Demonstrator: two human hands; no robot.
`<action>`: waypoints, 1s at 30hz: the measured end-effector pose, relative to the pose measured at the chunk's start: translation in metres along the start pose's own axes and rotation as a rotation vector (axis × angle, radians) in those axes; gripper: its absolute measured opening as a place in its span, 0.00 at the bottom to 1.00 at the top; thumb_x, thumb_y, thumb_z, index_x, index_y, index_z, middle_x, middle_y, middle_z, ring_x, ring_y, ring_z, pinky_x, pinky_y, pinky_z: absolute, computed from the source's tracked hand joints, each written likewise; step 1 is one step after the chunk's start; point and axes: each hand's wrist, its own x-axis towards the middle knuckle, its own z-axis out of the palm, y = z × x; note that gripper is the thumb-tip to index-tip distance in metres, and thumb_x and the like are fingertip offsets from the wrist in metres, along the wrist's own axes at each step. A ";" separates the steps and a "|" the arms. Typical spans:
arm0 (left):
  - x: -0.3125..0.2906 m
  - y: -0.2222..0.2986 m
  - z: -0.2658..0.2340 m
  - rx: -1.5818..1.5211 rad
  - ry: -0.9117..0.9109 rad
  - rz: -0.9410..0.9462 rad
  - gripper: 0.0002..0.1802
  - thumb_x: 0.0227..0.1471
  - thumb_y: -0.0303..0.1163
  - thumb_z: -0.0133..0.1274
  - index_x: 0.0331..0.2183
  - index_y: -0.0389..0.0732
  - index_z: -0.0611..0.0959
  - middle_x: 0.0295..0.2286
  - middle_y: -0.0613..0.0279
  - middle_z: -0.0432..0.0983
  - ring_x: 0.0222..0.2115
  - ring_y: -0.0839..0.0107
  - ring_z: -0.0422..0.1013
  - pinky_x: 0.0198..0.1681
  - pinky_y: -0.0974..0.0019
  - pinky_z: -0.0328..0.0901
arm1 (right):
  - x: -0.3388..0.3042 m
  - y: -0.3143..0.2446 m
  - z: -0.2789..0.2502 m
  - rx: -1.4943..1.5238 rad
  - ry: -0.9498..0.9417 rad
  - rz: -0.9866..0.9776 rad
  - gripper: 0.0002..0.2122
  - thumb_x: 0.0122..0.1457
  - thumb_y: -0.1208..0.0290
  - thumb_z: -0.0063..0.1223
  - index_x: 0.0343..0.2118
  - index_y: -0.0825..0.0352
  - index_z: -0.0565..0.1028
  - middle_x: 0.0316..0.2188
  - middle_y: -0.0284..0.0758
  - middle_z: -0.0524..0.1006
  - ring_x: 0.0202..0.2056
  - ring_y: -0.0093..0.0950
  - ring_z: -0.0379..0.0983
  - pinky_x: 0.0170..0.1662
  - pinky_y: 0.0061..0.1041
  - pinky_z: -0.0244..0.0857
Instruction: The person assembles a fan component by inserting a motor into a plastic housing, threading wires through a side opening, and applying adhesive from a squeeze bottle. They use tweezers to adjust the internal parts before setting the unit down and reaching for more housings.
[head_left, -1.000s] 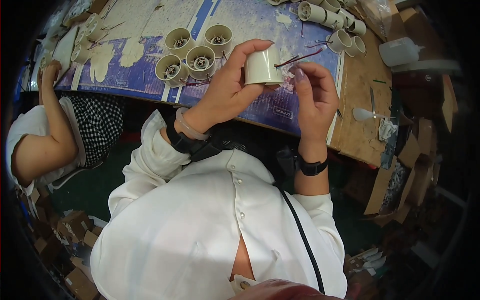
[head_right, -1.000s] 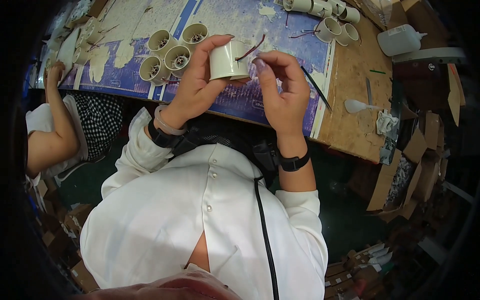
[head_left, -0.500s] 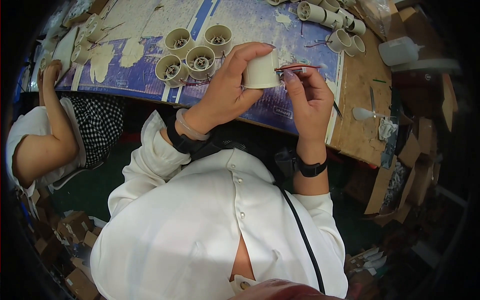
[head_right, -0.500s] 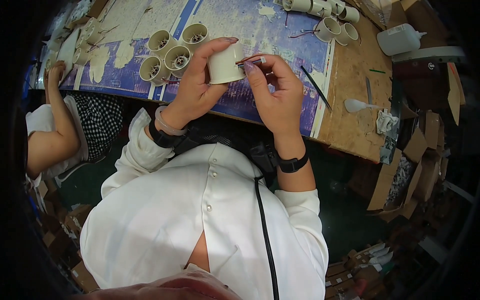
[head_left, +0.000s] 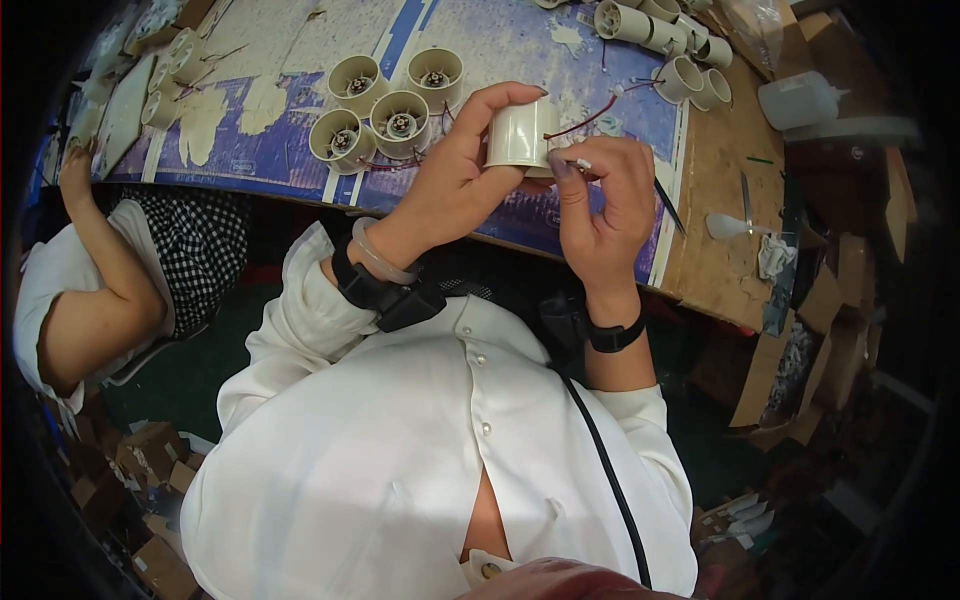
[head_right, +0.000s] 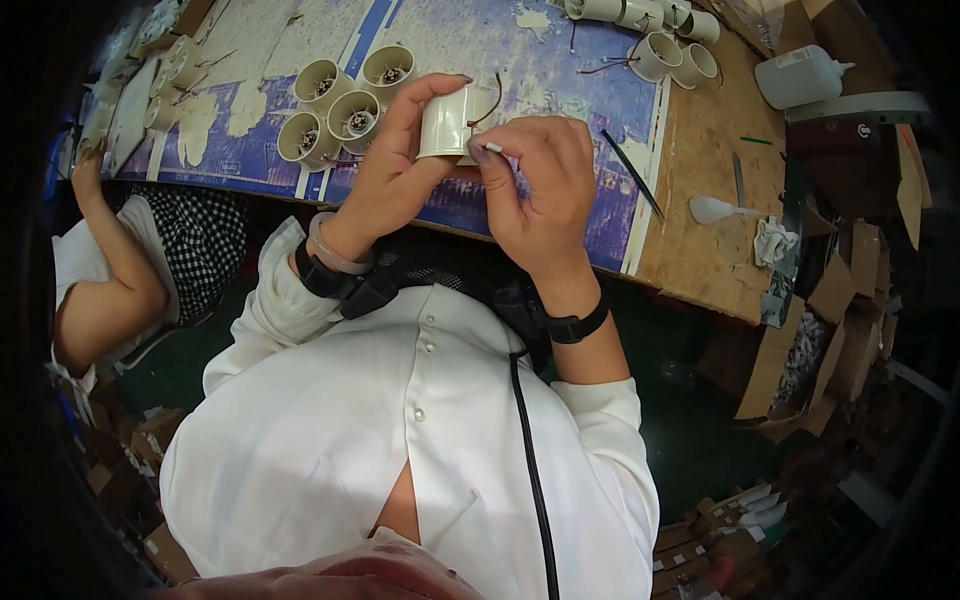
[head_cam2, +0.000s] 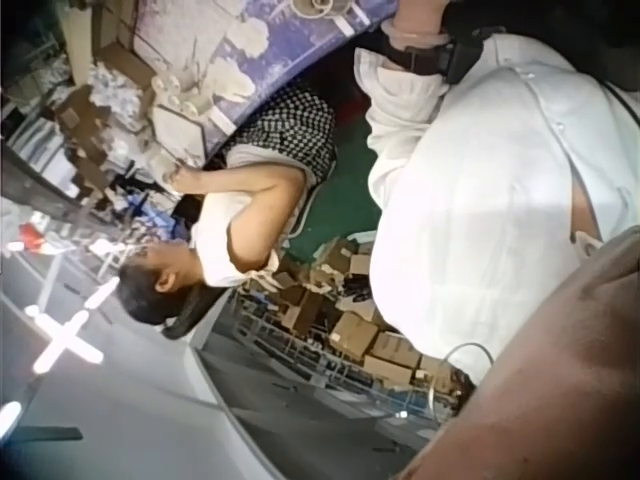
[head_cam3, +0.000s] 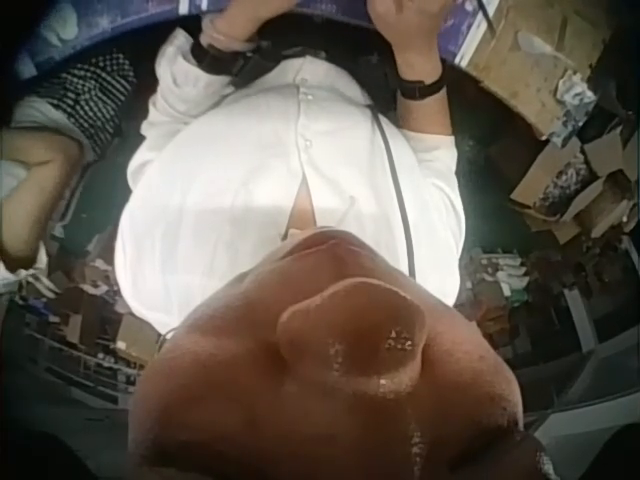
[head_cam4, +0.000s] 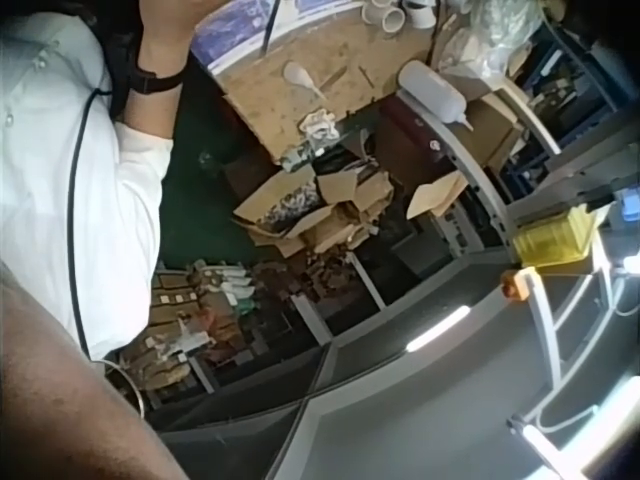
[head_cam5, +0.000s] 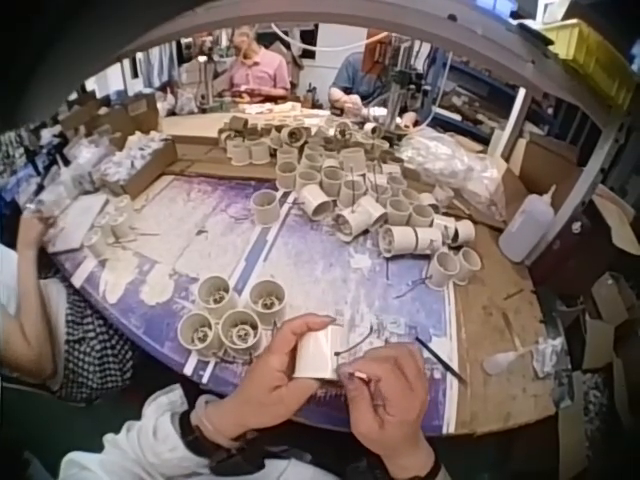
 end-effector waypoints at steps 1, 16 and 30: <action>0.000 -0.002 -0.002 0.000 0.000 -0.001 0.31 0.46 0.16 0.47 0.54 0.40 0.66 0.48 0.57 0.66 0.49 0.65 0.67 0.50 0.62 0.66 | -0.002 0.001 0.001 -0.046 -0.001 -0.048 0.04 0.57 0.77 0.56 0.34 0.69 0.74 0.33 0.31 0.74 0.35 0.21 0.67 0.39 0.18 0.61; 0.007 -0.005 -0.008 0.798 -0.011 0.592 0.29 0.45 0.22 0.57 0.51 0.44 0.71 0.50 0.49 0.64 0.49 0.54 0.67 0.49 0.62 0.66 | -0.010 -0.013 0.022 0.759 0.313 0.518 0.09 0.56 0.80 0.58 0.36 0.67 0.68 0.35 0.35 0.75 0.36 0.18 0.69 0.40 0.16 0.66; 0.001 0.001 -0.003 0.146 -0.093 0.011 0.31 0.48 0.17 0.45 0.56 0.44 0.65 0.50 0.56 0.64 0.47 0.65 0.69 0.45 0.65 0.72 | -0.015 0.008 0.007 0.327 0.107 0.082 0.10 0.56 0.81 0.57 0.39 0.68 0.70 0.36 0.35 0.76 0.36 0.21 0.72 0.40 0.17 0.66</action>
